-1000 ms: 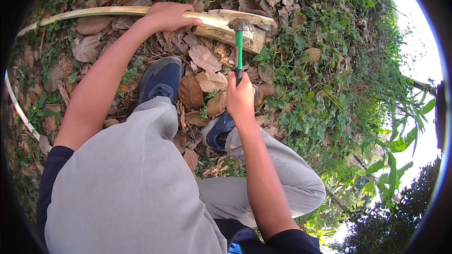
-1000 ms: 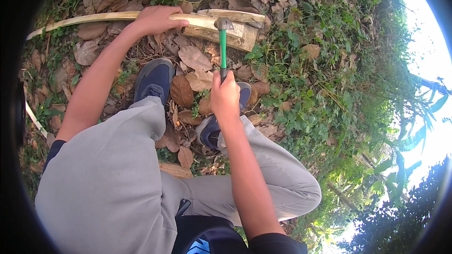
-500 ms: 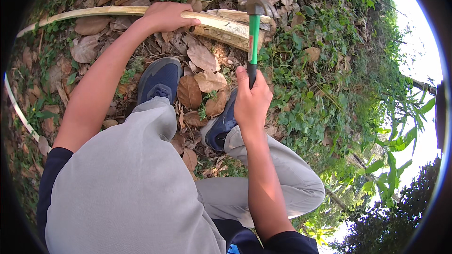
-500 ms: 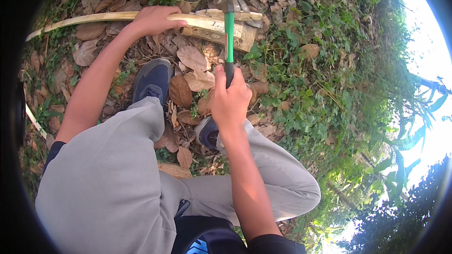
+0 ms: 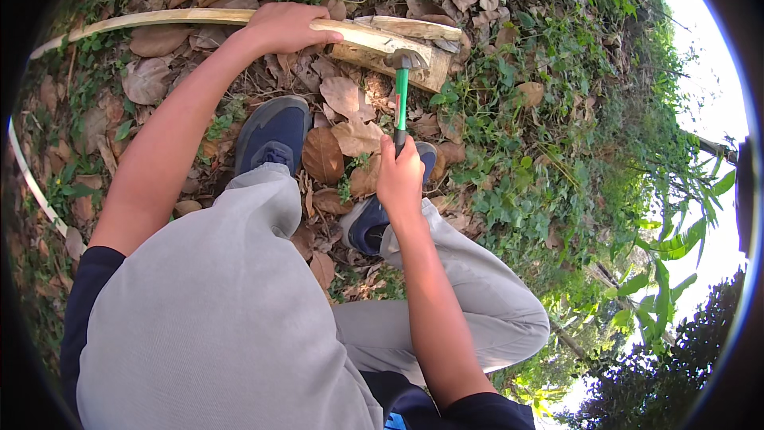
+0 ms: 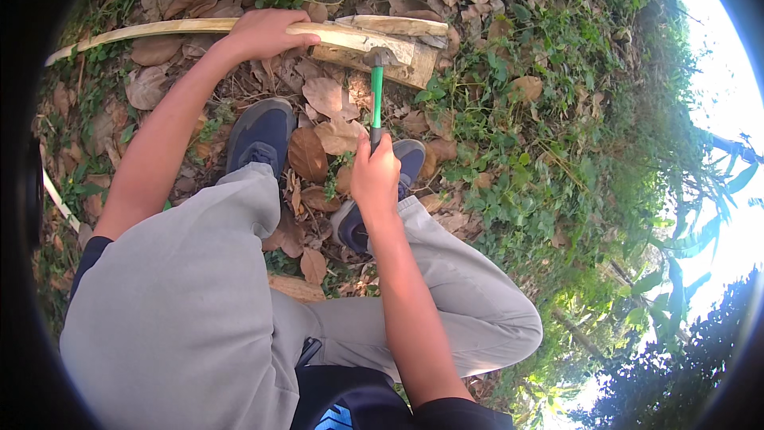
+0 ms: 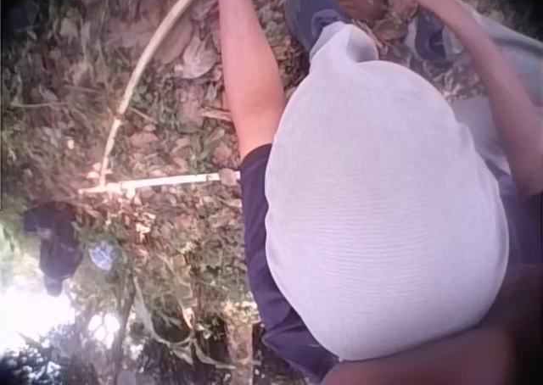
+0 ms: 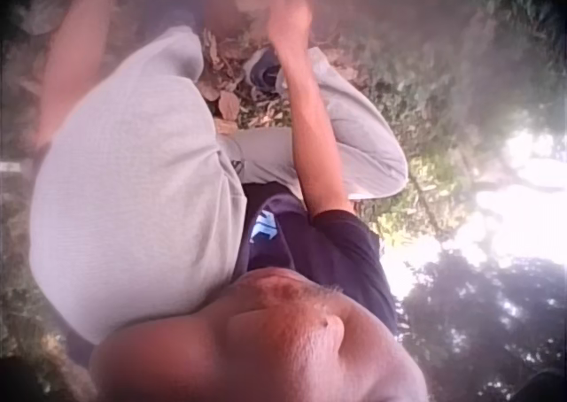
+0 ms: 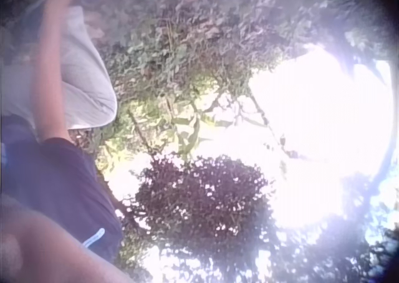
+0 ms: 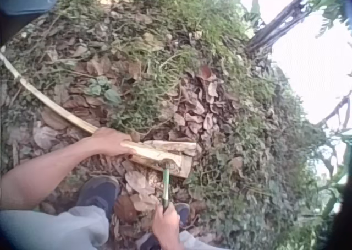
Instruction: The person sits on the forest floor and uses a small axe to repeatedly strike a long, thin piece of wood resting on a larger log. The person holds the wood steady with one hand while swinging the axe with the other to split or shape the material.
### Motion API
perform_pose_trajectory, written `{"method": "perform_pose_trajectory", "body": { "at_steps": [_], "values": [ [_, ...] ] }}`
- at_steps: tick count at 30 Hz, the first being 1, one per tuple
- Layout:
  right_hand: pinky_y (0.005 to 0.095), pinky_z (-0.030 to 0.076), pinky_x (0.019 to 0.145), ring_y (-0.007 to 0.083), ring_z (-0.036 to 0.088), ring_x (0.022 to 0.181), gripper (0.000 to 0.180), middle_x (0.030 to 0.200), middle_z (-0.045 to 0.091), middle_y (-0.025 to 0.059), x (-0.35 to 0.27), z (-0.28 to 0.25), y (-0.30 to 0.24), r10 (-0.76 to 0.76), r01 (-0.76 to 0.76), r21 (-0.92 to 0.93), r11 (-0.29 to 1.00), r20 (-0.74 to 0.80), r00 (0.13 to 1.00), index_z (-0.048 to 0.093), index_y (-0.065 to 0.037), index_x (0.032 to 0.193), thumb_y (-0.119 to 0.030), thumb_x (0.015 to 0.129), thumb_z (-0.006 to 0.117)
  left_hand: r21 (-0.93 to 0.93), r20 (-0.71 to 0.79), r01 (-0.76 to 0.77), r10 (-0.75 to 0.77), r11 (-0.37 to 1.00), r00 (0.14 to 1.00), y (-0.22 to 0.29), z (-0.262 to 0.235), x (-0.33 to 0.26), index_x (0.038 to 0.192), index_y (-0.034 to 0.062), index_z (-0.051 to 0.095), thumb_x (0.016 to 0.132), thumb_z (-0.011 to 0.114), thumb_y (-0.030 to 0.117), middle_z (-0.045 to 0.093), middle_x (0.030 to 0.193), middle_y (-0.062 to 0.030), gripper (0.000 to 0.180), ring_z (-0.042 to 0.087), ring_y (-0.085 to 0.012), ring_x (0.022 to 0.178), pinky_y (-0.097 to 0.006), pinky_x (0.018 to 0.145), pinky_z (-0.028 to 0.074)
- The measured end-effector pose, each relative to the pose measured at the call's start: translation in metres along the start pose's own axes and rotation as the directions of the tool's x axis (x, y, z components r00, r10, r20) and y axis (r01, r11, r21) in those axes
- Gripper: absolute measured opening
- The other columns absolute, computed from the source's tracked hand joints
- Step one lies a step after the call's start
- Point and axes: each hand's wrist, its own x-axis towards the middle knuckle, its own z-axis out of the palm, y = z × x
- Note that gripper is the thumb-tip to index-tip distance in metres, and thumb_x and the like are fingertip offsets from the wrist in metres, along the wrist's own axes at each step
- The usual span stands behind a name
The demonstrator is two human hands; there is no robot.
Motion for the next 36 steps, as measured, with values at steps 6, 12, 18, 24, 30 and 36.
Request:
{"method": "perform_pose_trajectory", "body": {
  "at_steps": [6, 12, 18, 24, 30, 36],
  "values": [
    [0.0482, 0.048, 0.065, 0.0362, 0.064, 0.066, 0.037, 0.071, 0.064, 0.0209, 0.003, -0.017, 0.017, 0.027, -0.026, -0.023, 0.999, 0.041, 0.999, 0.061, 0.003, 0.096, -0.034, 0.102, 0.060, -0.015, 0.063, -0.009, 0.010, 1.000, 0.998, 0.005, -0.007, 0.003, 0.117, 0.0205, 0.069, 0.090, 0.054, 0.074, 0.074, 0.097, -0.0045, 0.061, 0.071, -0.0259, 0.095, -0.043, 0.084, 0.052],
    [0.0365, 0.041, 0.053, 0.0195, 0.047, 0.054, 0.038, 0.063, 0.057, 0.0105, -0.015, -0.041, -0.033, -0.178, 0.266, 0.263, 0.927, -0.316, 0.932, 0.056, 0.000, 0.086, -0.033, 0.104, 0.061, 0.002, 0.045, -0.018, 0.018, 1.000, 0.999, -0.004, -0.001, 0.004, 0.118, 0.0199, 0.069, 0.091, 0.053, 0.074, 0.074, 0.098, -0.0063, 0.062, 0.071, -0.0271, 0.094, -0.044, 0.083, 0.052],
    [0.0500, 0.047, 0.061, 0.0450, 0.065, 0.067, 0.030, 0.074, 0.067, 0.0223, 0.011, -0.022, -0.017, -0.253, 0.257, 0.011, 0.966, -0.141, 0.957, 0.054, 0.001, 0.100, -0.028, 0.107, 0.054, -0.015, 0.071, -0.016, 0.017, 1.000, 0.997, 0.006, -0.009, 0.002, 0.122, 0.0200, 0.068, 0.090, 0.054, 0.074, 0.074, 0.104, -0.0076, 0.065, 0.070, -0.0295, 0.101, -0.045, 0.087, 0.052],
    [0.0565, 0.048, 0.068, 0.0492, 0.067, 0.078, 0.036, 0.077, 0.067, 0.0276, 0.011, -0.004, -0.017, -0.067, 0.067, -0.004, 0.998, -0.072, 0.995, 0.053, 0.002, 0.101, -0.035, 0.106, 0.052, -0.005, 0.061, 0.013, -0.013, 1.000, 0.998, 0.001, -0.005, 0.003, 0.124, 0.0198, 0.068, 0.089, 0.054, 0.075, 0.074, 0.108, -0.0083, 0.066, 0.070, -0.0299, 0.105, -0.046, 0.089, 0.052],
    [0.0554, 0.047, 0.066, 0.0488, 0.067, 0.075, 0.037, 0.076, 0.067, 0.0268, 0.001, -0.016, -0.014, -0.139, 0.135, -0.054, 0.989, -0.073, 0.988, 0.056, 0.001, 0.101, -0.035, 0.106, 0.054, -0.018, 0.033, -0.015, 0.016, 1.000, 0.999, 0.002, -0.001, 0.004, 0.118, 0.0192, 0.069, 0.090, 0.054, 0.074, 0.074, 0.104, -0.0069, 0.063, 0.070, -0.0291, 0.102, -0.045, 0.087, 0.052],
    [0.0452, 0.046, 0.059, 0.0365, 0.060, 0.058, 0.035, 0.065, 0.060, 0.0182, 0.002, -0.052, -0.049, -0.307, 0.320, 0.019, 0.947, -0.227, 0.924, 0.059, 0.000, 0.096, -0.034, 0.106, 0.057, -0.002, -0.041, -0.041, 0.041, 0.999, 0.998, -0.007, 0.006, 0.005, 0.107, 0.0190, 0.070, 0.090, 0.054, 0.072, 0.074, 0.093, -0.0045, 0.058, 0.070, -0.0274, 0.092, -0.044, 0.081, 0.052]
  ]
}}
